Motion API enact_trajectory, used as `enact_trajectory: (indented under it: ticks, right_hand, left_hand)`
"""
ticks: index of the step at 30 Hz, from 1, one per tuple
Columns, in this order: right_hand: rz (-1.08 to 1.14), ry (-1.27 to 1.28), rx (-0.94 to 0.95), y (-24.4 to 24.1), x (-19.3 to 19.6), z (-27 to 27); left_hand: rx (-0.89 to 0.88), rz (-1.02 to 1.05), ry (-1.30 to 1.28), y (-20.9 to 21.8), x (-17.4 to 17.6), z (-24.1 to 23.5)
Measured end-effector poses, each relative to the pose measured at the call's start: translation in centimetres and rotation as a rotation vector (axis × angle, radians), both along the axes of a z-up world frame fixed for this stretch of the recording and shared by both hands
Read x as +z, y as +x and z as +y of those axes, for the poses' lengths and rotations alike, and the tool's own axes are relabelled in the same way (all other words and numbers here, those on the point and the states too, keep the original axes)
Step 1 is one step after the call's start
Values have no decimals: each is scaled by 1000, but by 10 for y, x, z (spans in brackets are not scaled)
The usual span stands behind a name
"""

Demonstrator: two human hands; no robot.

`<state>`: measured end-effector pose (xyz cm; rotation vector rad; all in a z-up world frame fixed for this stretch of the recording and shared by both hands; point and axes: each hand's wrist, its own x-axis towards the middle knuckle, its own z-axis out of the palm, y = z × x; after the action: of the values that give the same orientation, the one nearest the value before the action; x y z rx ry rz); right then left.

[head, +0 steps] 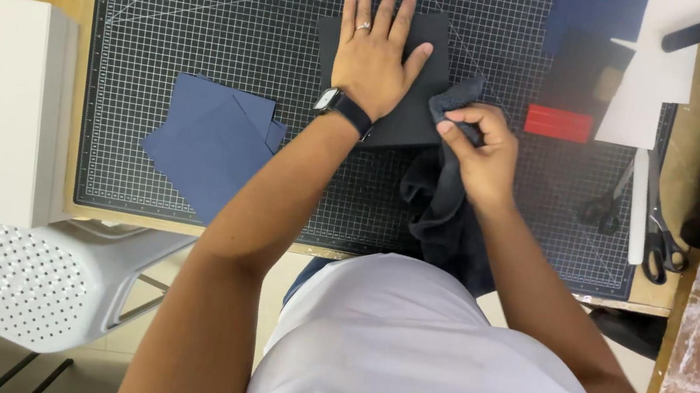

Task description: Applying glue to a panel and wrapping a box with paper

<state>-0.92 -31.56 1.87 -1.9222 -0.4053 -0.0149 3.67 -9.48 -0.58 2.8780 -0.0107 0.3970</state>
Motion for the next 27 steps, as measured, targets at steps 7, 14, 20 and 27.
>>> enact_trajectory:
  ticks: [7, 14, 20, 27]
  right_hand:
    - [111, 124, -23, 66, -34, 11]
    - [-161, 116, 29, 123, -36, 41]
    - [-85, 99, -1, 87, -24, 37]
    - [137, -59, 43, 2, -30, -27]
  left_hand:
    - [-26, 60, -13, -2, 9, -2]
    - [-34, 81, -30, -3, 13, 0]
    - [-24, -23, -31, 0, 12, 1]
    - [-18, -48, -13, -3, 5, 0]
